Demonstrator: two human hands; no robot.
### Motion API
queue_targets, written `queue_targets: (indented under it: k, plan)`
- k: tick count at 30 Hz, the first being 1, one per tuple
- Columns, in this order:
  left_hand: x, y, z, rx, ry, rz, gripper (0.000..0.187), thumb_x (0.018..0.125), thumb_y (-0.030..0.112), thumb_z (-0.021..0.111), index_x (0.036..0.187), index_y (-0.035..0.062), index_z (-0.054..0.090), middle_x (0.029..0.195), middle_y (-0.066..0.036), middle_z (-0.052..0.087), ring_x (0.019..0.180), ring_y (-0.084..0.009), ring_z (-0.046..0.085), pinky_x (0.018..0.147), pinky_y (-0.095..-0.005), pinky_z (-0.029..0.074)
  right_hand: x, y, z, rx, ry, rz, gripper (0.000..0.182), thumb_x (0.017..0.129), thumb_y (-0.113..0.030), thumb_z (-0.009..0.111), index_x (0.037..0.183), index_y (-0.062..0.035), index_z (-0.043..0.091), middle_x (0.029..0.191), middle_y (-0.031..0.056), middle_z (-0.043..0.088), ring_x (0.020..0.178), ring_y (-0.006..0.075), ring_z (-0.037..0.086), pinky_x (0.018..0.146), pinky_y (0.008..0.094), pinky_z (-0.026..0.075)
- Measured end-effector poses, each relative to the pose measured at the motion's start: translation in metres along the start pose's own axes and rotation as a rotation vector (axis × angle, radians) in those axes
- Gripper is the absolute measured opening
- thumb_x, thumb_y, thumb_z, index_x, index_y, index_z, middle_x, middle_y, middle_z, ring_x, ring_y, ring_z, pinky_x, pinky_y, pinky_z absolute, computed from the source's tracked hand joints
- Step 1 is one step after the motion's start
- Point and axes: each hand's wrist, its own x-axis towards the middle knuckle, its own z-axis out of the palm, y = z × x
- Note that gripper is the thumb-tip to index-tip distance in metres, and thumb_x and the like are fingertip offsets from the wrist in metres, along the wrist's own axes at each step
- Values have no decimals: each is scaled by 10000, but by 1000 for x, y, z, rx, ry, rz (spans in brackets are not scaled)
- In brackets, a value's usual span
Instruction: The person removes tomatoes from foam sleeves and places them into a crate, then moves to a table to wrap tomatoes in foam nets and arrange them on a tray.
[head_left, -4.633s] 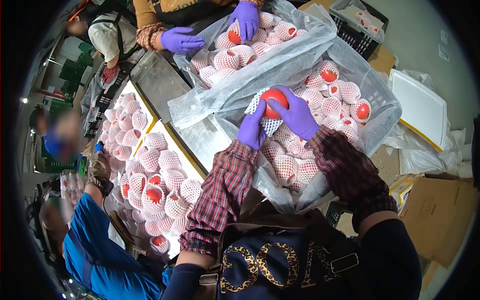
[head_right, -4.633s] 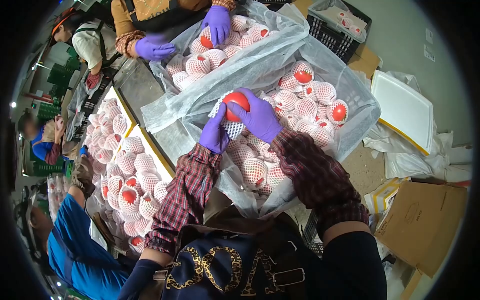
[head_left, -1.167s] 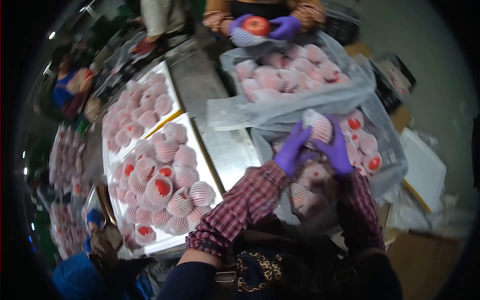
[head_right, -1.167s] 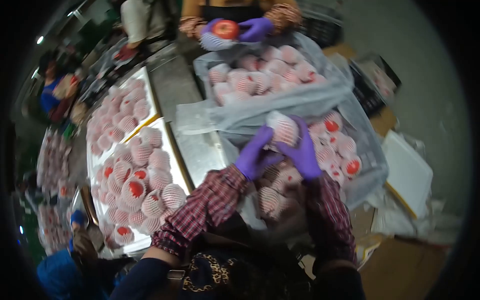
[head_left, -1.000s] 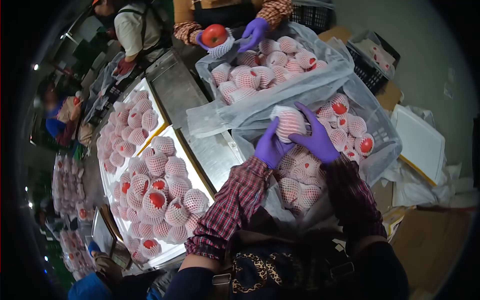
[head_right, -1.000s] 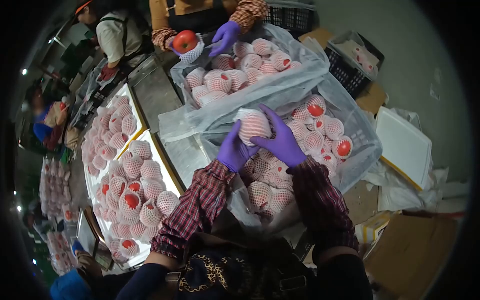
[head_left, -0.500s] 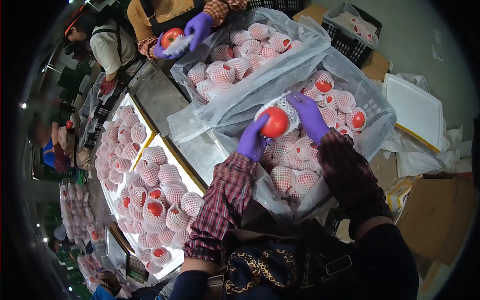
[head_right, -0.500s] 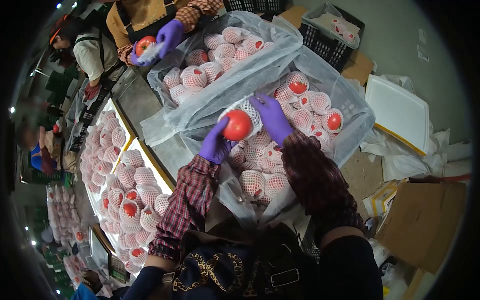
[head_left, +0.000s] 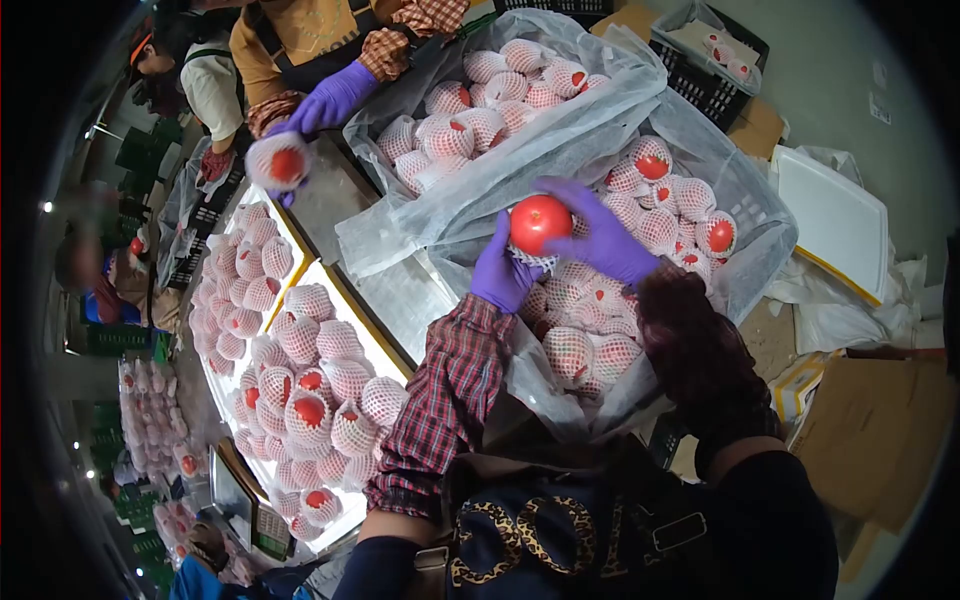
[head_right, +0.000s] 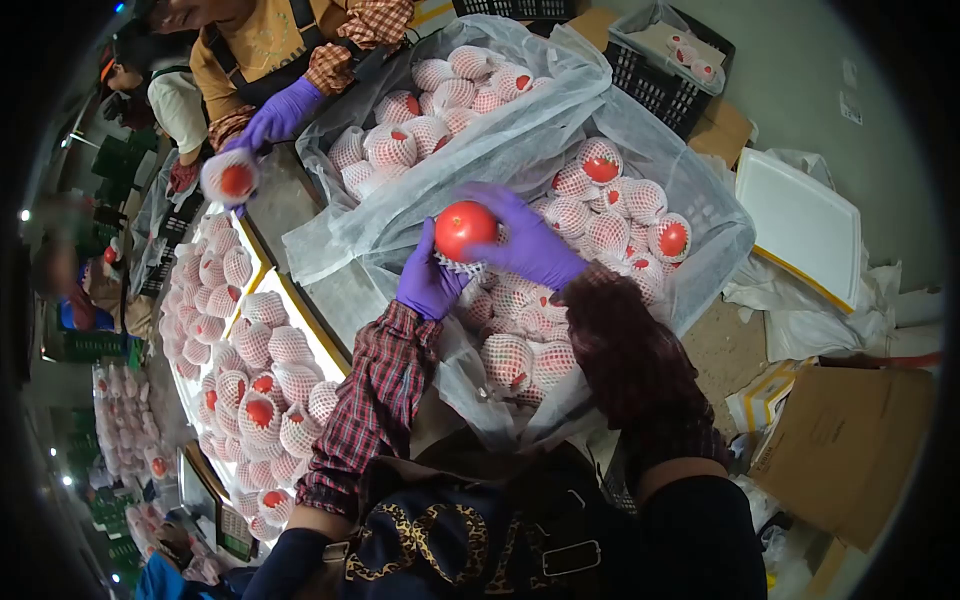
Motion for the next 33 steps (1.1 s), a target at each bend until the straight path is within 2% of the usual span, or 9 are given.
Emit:
queue_targets:
  k: [4,7,11,14,17,20,26,32,33]
  plan:
    - [8,0,-23,98,75,70,416,887,304,506,1207,43,446,1153,-106,545,1003,-211,565,821,-334,484,1,-10,5,52,-18,35,570,732,-156,669,1233,-56,418,1194,94,489,1103,213,483,940,310,387]
    - [12,-7,-22,224,160,248,403,883,219,515,1228,31,428,1141,-94,549,970,-185,570,828,-314,471,5,2,4,449,131,377,521,754,-231,661,1192,-46,446,1116,103,524,1048,241,512,920,324,392]
    - [11,-10,-12,467,233,417,482,867,197,537,1265,-20,371,1106,-76,547,974,-149,542,826,-275,440,2,30,-3,960,244,665,513,837,-461,520,1140,-50,474,1036,89,560,837,194,599,610,313,509]
    - [-8,-8,20,685,176,423,527,818,153,616,1254,-14,373,1108,-79,529,986,-141,521,839,-271,427,5,35,-4,1117,173,766,546,838,-552,459,1077,-62,497,910,89,597,671,178,605,439,293,460]
    - [0,-15,15,854,-33,620,597,759,86,677,1257,-5,361,1134,-85,515,996,-150,518,853,-278,427,4,25,-2,1170,158,756,543,851,-562,422,1042,-60,499,776,93,607,559,186,580,419,274,432]
    - [-6,-19,22,863,-65,570,702,704,46,721,1285,0,330,1172,-94,501,1026,-160,512,884,-283,418,12,12,11,1151,441,814,530,872,-549,386,1023,-59,522,731,111,600,482,177,550,417,265,423]
    - [-3,-18,15,777,-21,556,725,680,54,743,1280,-16,342,1173,-110,508,1038,-167,518,876,-285,435,1,48,-4,483,55,804,438,907,-450,402,1111,-74,497,860,67,608,680,127,597,584,246,481]
    - [-5,-19,15,905,47,700,746,663,47,751,1280,-25,339,1168,-121,509,1051,-173,509,892,-286,425,4,-5,18,92,320,74,454,815,-305,596,1123,12,491,984,110,573,885,149,548,788,277,450]
    - [-5,-20,17,942,44,747,755,662,52,753,1283,-27,333,1169,-123,507,1055,-175,505,895,-287,421,6,-9,17,144,298,134,481,798,-310,613,1134,9,482,1007,108,561,902,152,540,806,279,442]
